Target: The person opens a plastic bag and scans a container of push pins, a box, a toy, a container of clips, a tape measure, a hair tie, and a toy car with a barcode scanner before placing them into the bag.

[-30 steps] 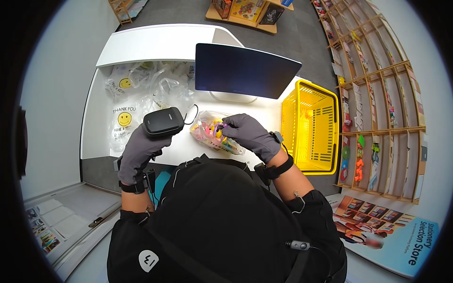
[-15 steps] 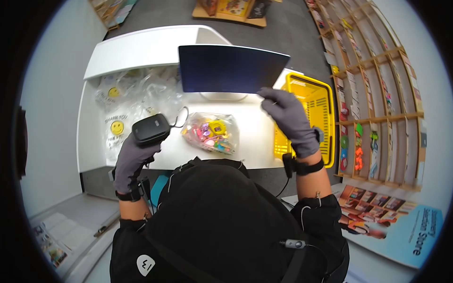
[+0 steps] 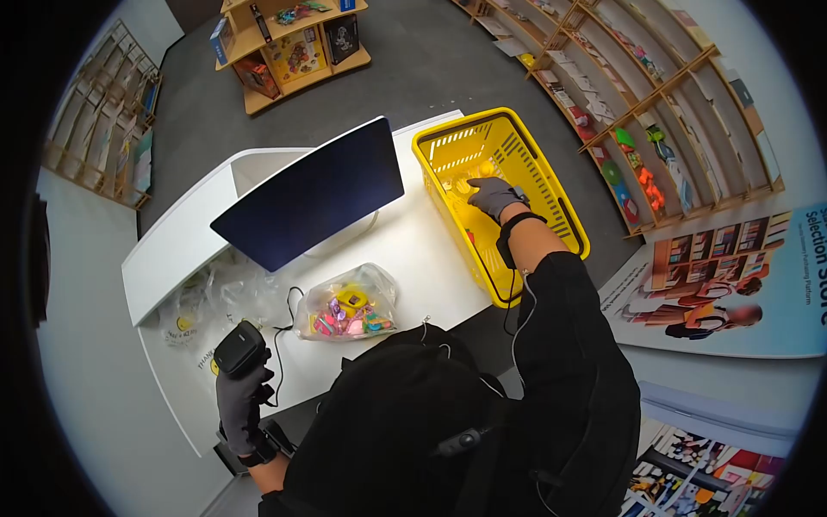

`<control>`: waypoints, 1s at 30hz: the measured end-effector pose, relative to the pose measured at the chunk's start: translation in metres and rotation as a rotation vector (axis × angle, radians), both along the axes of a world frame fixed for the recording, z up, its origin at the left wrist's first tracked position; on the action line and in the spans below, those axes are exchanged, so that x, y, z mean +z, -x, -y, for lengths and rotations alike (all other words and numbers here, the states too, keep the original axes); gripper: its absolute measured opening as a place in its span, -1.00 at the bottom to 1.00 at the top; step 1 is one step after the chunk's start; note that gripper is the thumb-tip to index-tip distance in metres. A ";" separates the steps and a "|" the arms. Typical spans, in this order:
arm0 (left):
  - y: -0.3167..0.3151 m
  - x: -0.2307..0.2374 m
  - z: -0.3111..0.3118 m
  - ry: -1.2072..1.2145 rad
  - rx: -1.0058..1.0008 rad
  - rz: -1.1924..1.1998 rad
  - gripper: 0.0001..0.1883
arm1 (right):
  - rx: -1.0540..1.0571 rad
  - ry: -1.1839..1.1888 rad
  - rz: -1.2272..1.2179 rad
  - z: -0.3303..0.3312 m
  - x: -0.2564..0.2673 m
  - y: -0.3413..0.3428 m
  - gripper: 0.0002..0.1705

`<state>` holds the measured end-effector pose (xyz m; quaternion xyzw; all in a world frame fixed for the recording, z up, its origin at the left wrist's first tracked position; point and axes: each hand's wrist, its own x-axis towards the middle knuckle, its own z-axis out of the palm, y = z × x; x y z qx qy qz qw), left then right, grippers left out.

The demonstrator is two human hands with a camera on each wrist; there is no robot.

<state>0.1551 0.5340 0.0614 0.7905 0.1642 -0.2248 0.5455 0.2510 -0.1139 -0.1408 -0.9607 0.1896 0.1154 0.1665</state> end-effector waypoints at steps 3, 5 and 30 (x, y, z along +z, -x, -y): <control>-0.012 0.003 0.007 -0.042 0.040 -0.044 -0.61 | 0.138 0.111 -0.185 -0.008 -0.013 -0.009 -0.34; -0.013 0.005 0.011 -0.033 0.052 -0.019 -0.61 | 0.112 0.134 -0.191 -0.008 -0.017 -0.021 -0.36; -0.011 0.024 0.021 -0.094 0.039 -0.123 -0.65 | 0.010 0.175 -0.270 0.009 -0.120 -0.056 -0.42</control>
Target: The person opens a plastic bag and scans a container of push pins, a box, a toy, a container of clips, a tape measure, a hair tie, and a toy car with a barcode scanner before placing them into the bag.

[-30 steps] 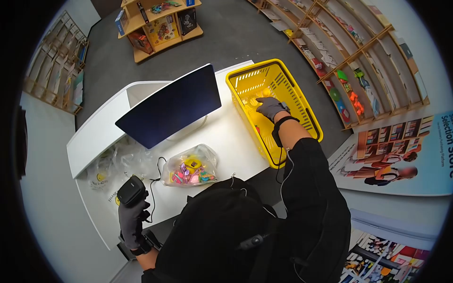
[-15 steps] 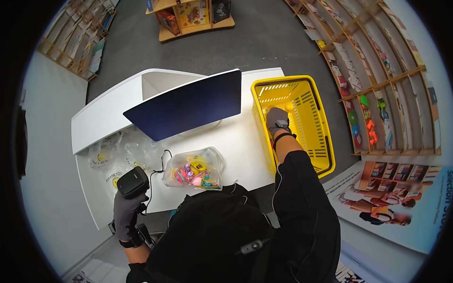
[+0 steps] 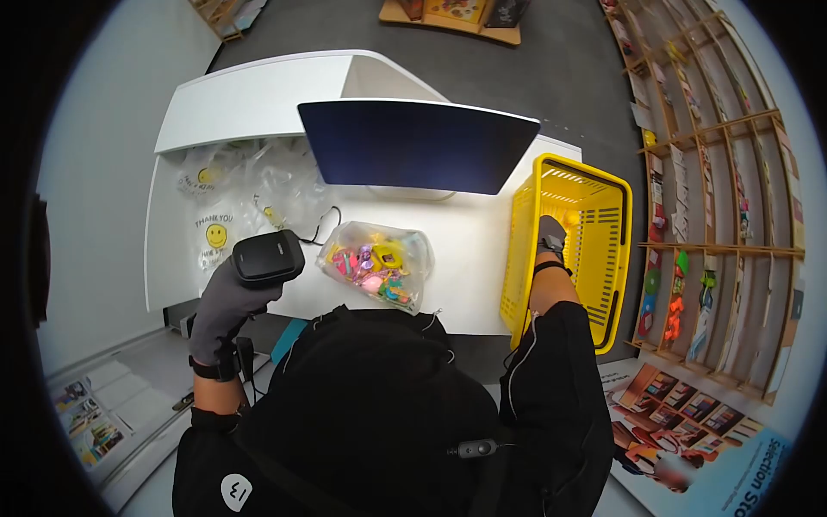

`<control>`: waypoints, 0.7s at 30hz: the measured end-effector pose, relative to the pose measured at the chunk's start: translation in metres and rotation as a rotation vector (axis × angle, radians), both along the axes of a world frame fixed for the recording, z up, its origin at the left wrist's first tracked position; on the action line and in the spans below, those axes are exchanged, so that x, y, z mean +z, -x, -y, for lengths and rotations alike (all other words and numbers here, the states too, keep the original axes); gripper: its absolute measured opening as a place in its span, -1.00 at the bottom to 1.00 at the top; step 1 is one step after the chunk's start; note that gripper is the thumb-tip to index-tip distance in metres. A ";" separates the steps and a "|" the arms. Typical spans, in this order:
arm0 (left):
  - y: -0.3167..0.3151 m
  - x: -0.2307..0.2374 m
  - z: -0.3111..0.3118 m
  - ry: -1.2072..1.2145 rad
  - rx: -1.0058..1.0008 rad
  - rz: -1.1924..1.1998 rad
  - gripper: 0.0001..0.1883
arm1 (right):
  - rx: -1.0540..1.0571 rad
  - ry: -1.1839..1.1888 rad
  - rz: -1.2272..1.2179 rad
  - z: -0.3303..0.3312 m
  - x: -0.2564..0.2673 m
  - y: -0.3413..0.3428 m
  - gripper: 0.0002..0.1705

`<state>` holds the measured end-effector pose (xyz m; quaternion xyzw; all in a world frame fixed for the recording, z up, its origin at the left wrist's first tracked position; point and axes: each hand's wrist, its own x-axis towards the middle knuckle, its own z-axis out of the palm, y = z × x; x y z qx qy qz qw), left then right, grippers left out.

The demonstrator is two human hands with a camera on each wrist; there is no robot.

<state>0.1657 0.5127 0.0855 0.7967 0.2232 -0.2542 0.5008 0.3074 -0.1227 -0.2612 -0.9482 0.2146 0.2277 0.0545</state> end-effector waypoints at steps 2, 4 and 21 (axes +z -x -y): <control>0.004 0.003 -0.005 0.042 0.011 0.065 -0.65 | 0.069 0.035 0.086 0.001 0.010 0.008 -0.49; 0.006 0.003 -0.008 0.074 0.006 0.090 -0.66 | 0.117 0.086 0.171 0.000 0.043 0.022 -0.55; 0.006 -0.020 -0.003 0.260 -0.303 0.299 -0.58 | -0.352 -1.189 0.483 -0.166 0.378 0.114 -0.63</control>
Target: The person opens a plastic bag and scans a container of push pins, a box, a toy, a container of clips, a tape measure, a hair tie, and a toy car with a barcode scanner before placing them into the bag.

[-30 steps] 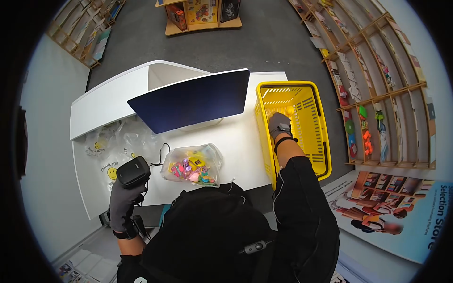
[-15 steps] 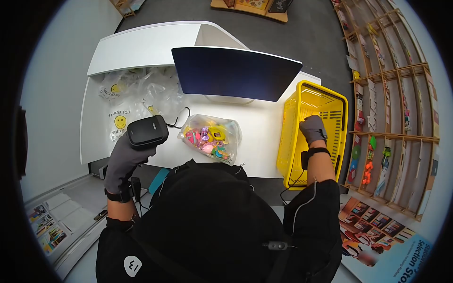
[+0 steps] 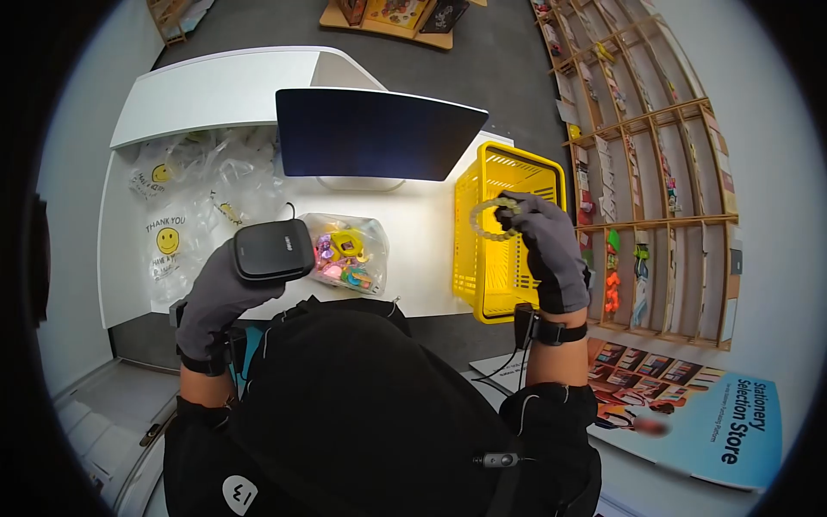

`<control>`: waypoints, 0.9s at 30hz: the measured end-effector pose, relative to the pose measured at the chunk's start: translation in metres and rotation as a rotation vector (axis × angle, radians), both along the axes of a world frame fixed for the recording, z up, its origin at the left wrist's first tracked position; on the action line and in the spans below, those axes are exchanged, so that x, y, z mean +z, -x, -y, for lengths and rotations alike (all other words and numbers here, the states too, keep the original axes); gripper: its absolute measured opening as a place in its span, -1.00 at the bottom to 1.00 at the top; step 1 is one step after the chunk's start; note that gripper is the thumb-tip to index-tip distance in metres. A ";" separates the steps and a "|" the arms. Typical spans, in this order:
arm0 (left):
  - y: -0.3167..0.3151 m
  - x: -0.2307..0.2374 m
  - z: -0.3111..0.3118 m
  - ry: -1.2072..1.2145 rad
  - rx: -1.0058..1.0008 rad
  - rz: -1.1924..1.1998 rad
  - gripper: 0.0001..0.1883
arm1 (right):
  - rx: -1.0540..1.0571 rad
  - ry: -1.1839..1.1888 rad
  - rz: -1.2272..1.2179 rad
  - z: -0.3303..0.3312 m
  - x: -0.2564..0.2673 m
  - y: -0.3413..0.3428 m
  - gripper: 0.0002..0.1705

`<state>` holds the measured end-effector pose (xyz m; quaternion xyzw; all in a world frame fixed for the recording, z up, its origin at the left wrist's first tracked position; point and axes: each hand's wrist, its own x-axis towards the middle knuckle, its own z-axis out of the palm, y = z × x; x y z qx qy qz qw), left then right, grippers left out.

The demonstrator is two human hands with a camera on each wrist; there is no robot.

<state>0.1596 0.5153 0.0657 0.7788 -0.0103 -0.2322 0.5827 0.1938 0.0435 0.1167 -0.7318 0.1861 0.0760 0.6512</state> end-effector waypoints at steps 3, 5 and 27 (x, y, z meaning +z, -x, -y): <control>0.000 0.005 0.005 -0.038 -0.098 -0.008 -0.55 | 0.188 -0.052 0.017 -0.060 -0.011 0.000 -0.56; 0.007 0.002 0.007 -0.019 -0.111 0.081 -0.52 | 0.326 -0.061 0.021 -0.093 -0.031 0.000 -0.57; 0.037 0.002 -0.060 -0.103 0.318 -0.066 -0.60 | 0.931 0.640 -0.006 -0.217 -0.165 -0.027 -0.61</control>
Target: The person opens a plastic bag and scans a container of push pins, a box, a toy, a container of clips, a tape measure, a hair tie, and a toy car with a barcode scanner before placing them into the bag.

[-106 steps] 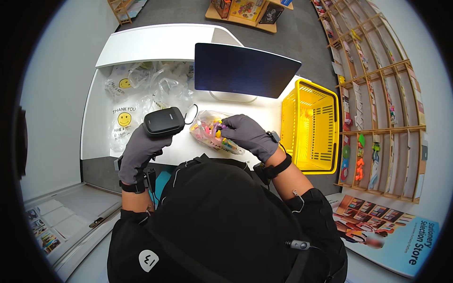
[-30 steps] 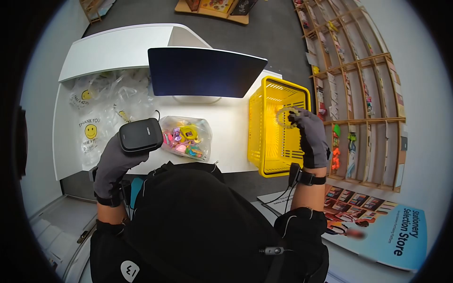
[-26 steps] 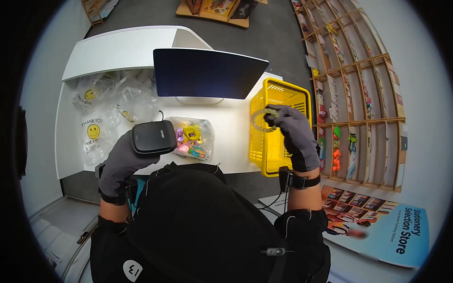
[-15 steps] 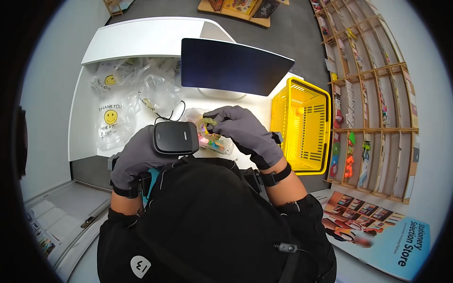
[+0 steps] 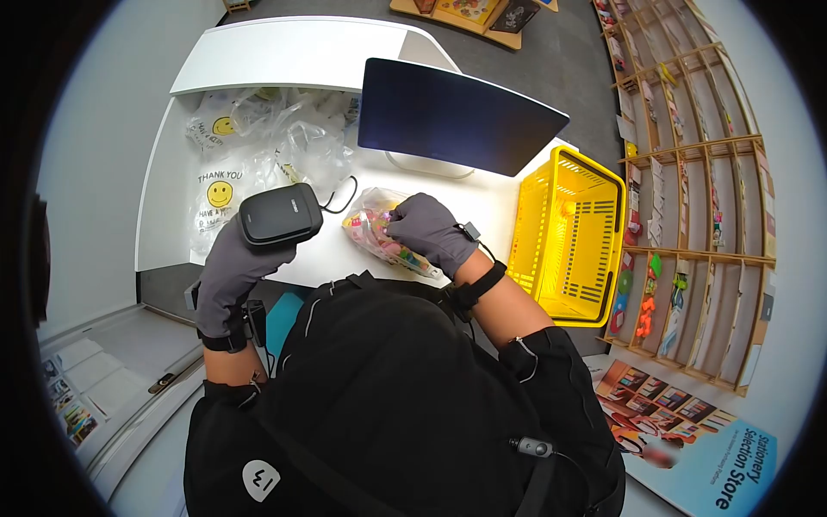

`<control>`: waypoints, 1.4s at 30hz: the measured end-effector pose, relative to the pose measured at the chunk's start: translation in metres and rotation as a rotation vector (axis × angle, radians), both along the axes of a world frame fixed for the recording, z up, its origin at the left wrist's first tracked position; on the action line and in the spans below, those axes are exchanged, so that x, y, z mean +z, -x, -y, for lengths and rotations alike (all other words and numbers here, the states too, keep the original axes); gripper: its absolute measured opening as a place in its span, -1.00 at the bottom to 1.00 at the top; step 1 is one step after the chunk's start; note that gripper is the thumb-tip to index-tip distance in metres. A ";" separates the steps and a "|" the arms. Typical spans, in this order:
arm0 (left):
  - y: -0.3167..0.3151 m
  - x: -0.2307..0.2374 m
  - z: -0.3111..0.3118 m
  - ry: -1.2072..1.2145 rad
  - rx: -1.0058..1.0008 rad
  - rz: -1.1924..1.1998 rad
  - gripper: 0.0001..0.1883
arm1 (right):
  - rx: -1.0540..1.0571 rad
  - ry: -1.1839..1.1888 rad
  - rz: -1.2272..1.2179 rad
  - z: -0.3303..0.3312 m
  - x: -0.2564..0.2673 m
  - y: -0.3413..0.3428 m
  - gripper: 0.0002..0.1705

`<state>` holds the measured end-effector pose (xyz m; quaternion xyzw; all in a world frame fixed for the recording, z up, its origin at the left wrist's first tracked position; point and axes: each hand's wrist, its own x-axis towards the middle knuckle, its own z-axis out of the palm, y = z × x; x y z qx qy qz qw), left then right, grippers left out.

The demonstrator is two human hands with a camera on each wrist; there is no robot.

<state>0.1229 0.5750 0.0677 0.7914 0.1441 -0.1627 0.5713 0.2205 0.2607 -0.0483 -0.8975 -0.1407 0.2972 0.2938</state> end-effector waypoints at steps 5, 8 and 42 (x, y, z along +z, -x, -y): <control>0.000 -0.007 0.002 0.010 -0.023 0.028 -0.61 | 0.031 0.069 0.219 0.026 0.000 -0.003 -0.60; -0.005 -0.004 0.004 0.012 -0.018 -0.019 -0.60 | -0.094 -0.144 0.196 0.064 0.024 -0.009 -0.63; -0.046 0.020 0.096 -0.174 -0.001 -0.173 -0.60 | -0.825 0.408 0.107 0.434 -0.205 -0.085 -0.36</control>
